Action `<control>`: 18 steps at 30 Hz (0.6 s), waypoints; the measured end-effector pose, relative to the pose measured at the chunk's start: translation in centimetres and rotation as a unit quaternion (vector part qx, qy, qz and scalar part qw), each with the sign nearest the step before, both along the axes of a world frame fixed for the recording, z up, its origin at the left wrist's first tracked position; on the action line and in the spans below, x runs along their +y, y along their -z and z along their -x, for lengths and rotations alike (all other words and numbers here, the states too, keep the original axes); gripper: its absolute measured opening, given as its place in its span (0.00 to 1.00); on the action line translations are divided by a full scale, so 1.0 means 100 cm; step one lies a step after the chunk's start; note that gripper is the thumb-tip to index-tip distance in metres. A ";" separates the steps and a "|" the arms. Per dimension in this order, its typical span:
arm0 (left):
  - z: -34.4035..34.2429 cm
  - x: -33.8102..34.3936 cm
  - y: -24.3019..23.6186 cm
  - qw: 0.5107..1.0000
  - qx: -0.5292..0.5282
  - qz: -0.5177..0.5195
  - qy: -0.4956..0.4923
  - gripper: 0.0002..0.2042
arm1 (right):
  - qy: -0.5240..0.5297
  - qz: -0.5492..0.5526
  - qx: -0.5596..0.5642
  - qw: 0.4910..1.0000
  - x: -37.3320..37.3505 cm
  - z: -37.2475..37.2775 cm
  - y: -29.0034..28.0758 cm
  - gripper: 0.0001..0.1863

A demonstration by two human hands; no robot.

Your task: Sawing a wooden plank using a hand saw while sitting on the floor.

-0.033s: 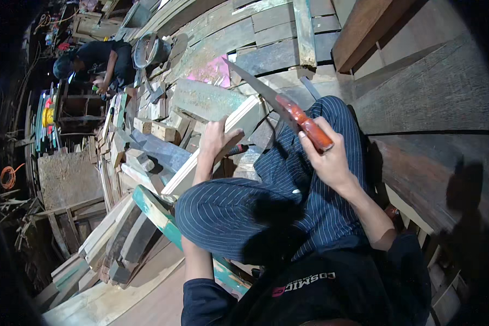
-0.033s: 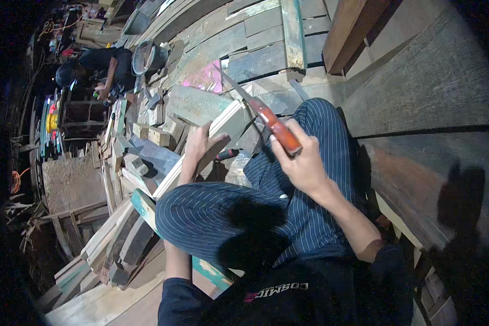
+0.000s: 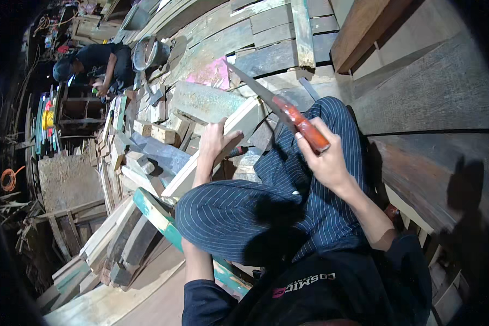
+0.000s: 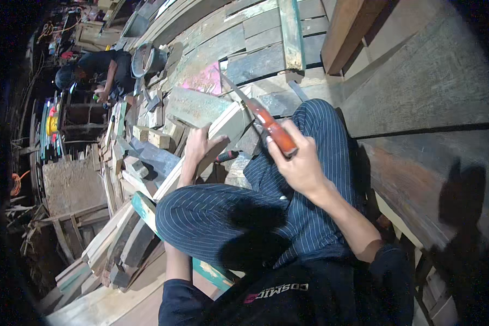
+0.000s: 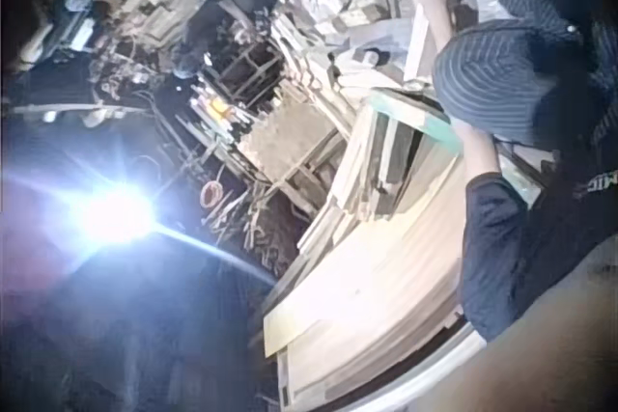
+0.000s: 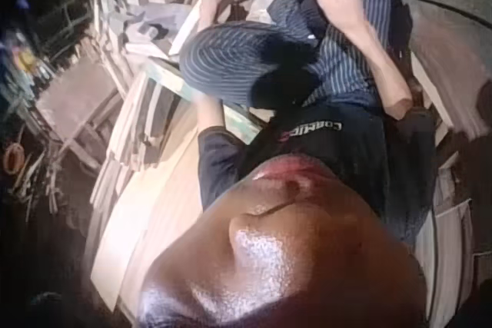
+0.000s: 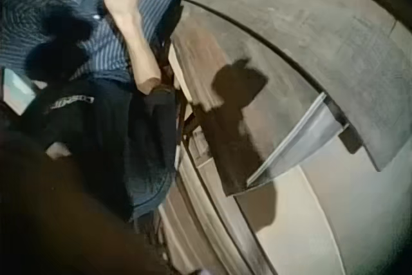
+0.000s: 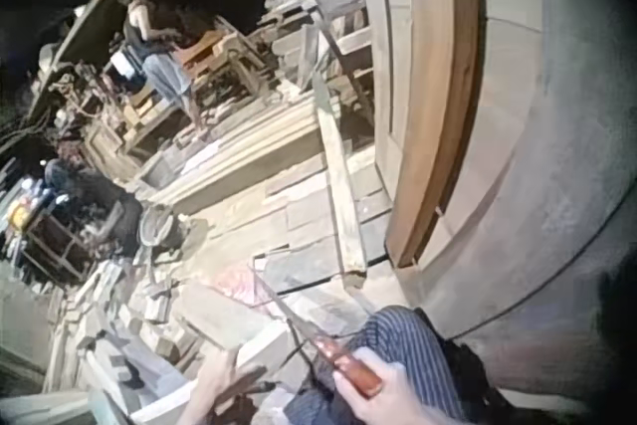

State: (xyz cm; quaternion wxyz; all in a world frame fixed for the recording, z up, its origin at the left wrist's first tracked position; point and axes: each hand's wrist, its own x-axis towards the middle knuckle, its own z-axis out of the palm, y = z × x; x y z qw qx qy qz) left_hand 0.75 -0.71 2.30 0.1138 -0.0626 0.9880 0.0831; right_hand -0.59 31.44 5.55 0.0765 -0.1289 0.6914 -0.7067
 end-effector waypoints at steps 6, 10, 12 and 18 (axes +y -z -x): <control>0.006 0.007 -0.006 0.996 0.004 0.087 0.014 0.31 | -0.021 -0.006 0.036 0.999 -0.004 0.005 0.004 0.09; 0.007 0.015 -0.012 0.997 -0.009 0.075 0.004 0.33 | -0.028 -0.007 -0.065 0.997 -0.004 0.023 -0.021 0.09; 0.007 0.015 -0.009 0.997 -0.002 0.069 0.014 0.33 | -0.035 -0.015 -0.028 0.999 -0.006 0.034 -0.026 0.10; 0.006 0.003 -0.005 0.998 0.010 0.057 0.006 0.32 | -0.040 -0.036 0.081 0.995 0.009 0.028 -0.056 0.11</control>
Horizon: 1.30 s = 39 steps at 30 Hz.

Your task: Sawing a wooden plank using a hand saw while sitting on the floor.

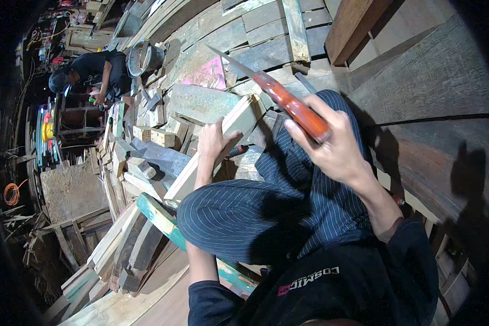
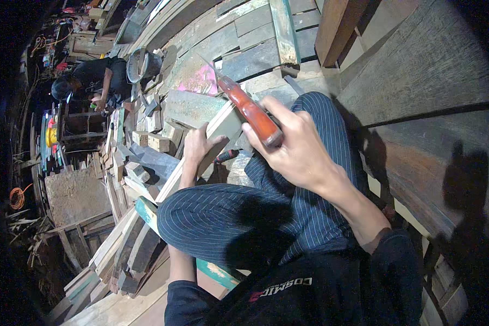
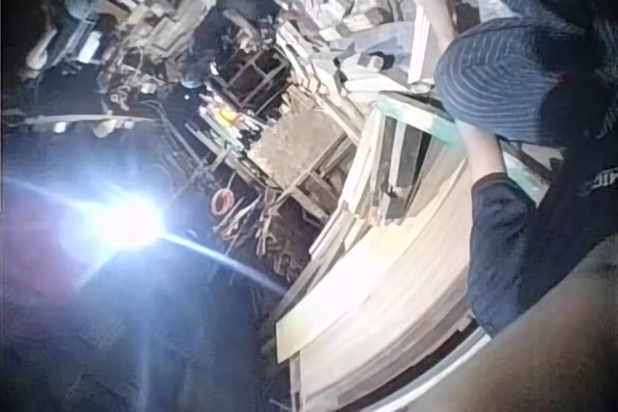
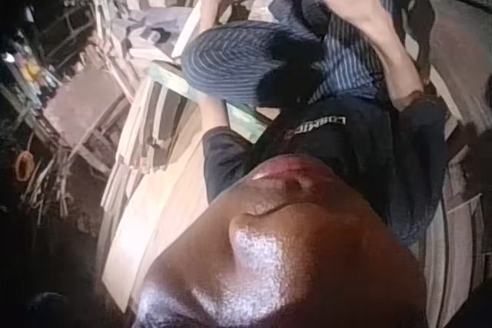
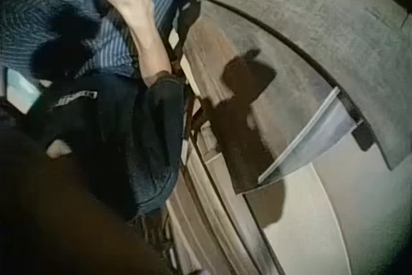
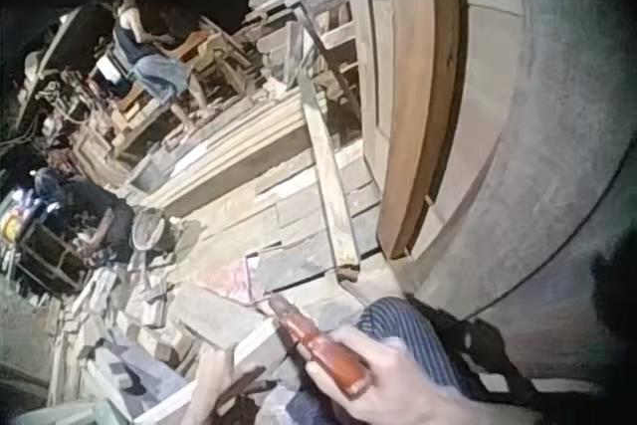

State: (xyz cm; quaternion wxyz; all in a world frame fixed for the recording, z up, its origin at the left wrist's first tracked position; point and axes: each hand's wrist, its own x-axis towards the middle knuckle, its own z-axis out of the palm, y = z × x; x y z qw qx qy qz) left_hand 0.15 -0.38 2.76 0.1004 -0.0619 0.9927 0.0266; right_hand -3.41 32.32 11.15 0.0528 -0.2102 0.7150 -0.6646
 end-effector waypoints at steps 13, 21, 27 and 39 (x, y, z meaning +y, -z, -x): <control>0.008 -0.008 0.002 1.000 0.010 -0.012 0.012 0.34 | -0.036 -0.039 0.105 0.993 0.031 -0.054 0.086 0.12; 0.009 -0.014 0.007 0.999 -0.007 0.029 0.012 0.35 | 0.001 -0.040 0.165 0.985 0.024 -0.075 0.107 0.16; 0.013 -0.016 0.006 0.999 -0.007 0.044 0.013 0.36 | 0.009 -0.064 0.151 0.986 0.039 -0.078 0.101 0.12; 0.013 -0.015 0.007 1.000 -0.025 0.015 -0.012 0.36 | -0.024 -0.083 0.161 0.983 0.064 -0.095 0.091 0.15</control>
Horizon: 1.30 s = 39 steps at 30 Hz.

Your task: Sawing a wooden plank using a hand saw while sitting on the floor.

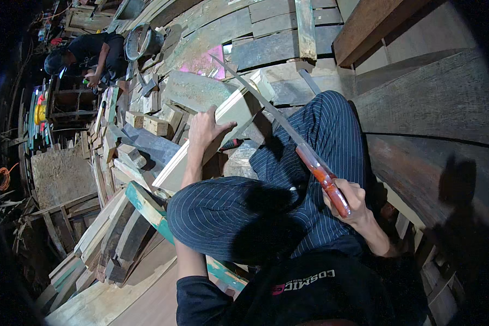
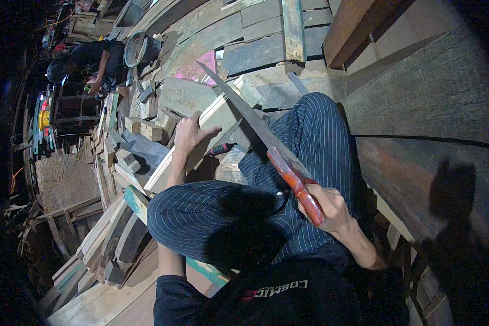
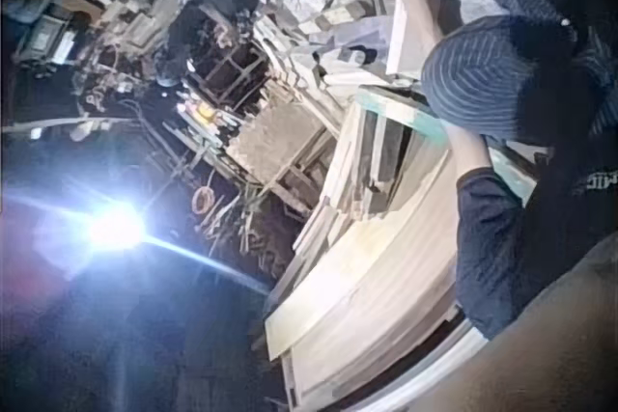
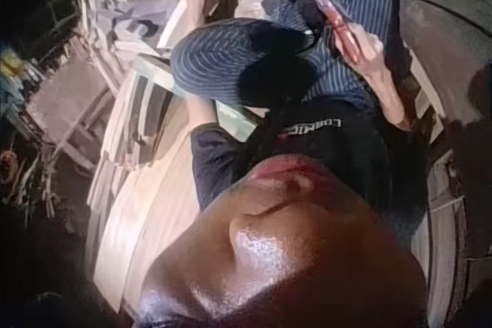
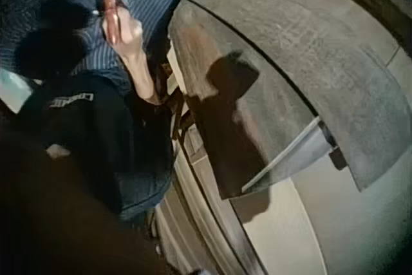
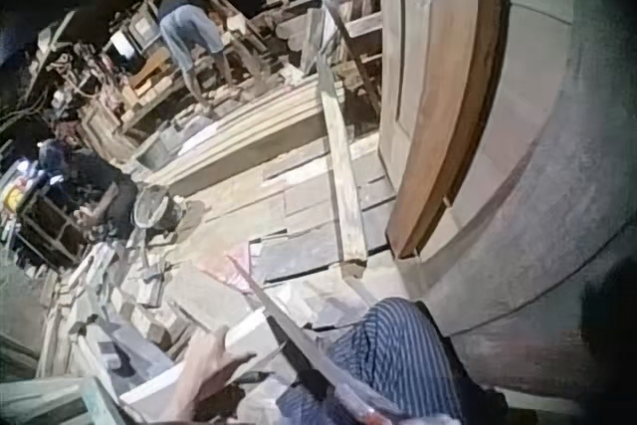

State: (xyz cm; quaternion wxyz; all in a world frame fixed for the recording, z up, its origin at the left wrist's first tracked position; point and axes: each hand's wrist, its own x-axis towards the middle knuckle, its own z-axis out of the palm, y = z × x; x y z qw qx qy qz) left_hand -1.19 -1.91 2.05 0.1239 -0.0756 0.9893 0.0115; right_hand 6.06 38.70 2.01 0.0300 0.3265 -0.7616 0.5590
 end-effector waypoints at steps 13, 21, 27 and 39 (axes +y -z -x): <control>-0.013 0.008 0.016 0.992 0.079 0.089 -0.031 0.36 | 0.011 -0.011 -0.027 1.000 -0.011 0.001 -0.015 0.15; -0.015 -0.007 0.050 0.987 0.142 0.075 -0.030 0.35 | 0.029 0.027 -0.116 0.992 -0.051 0.015 -0.014 0.11; -0.010 -0.003 0.063 0.998 0.068 0.008 0.004 0.49 | 0.069 0.042 -0.183 0.980 -0.055 0.022 -0.008 0.09; -0.014 -0.001 0.070 0.997 0.066 0.048 0.006 0.53 | 0.040 -0.049 -0.246 0.967 -0.020 0.030 -0.030 0.07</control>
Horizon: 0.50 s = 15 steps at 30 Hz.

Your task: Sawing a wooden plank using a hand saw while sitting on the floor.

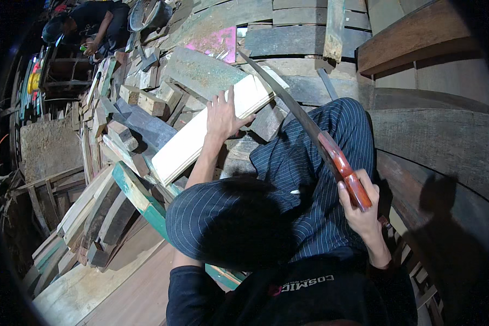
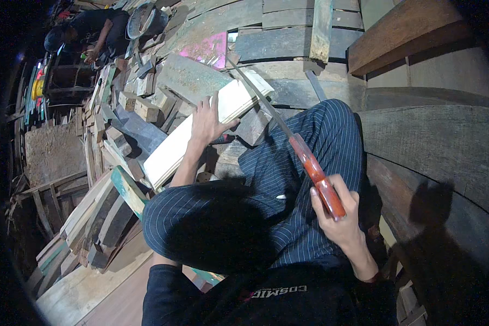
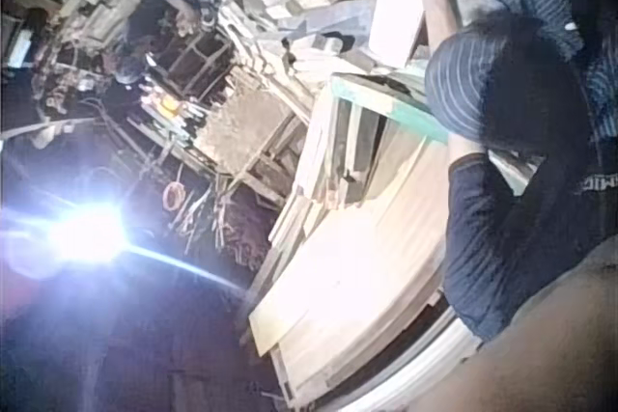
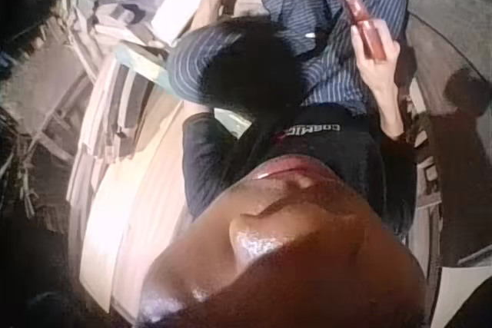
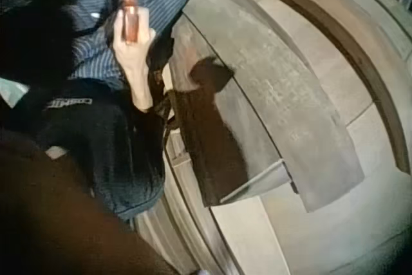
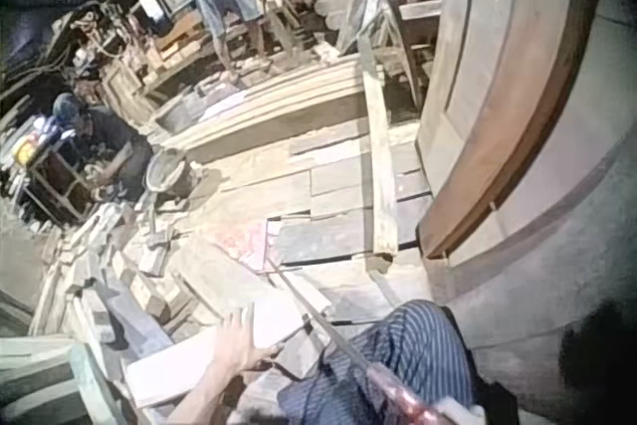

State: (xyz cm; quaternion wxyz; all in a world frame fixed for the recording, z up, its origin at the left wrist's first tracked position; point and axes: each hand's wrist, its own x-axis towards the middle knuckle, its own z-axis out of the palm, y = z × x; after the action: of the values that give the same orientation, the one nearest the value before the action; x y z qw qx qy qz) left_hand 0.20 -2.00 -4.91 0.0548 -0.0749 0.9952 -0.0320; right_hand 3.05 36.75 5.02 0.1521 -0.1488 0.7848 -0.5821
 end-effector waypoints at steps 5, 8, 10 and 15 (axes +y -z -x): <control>0.000 -0.001 -0.004 0.999 -0.025 -0.034 -0.023 0.54 | 0.012 0.105 -0.055 0.993 -0.063 0.043 0.050 0.06; 0.007 0.001 0.004 0.999 -0.005 -0.032 -0.004 0.54 | 0.036 0.176 -0.139 0.974 -0.097 0.077 0.073 0.06; 0.010 0.005 0.006 1.000 -0.015 -0.017 -0.003 0.54 | 0.032 0.162 -0.147 0.975 -0.092 0.080 0.076 0.05; -0.005 -0.007 -0.002 0.999 -0.018 -0.035 -0.038 0.54 | 0.049 0.135 -0.242 0.960 -0.037 0.024 0.007 0.04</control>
State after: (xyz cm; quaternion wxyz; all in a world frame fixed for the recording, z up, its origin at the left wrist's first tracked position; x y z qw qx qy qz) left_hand 0.70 -2.71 -4.75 0.0761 -0.1098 0.9910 0.0037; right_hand 0.70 33.06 4.28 0.2868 0.0162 0.6450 -0.7081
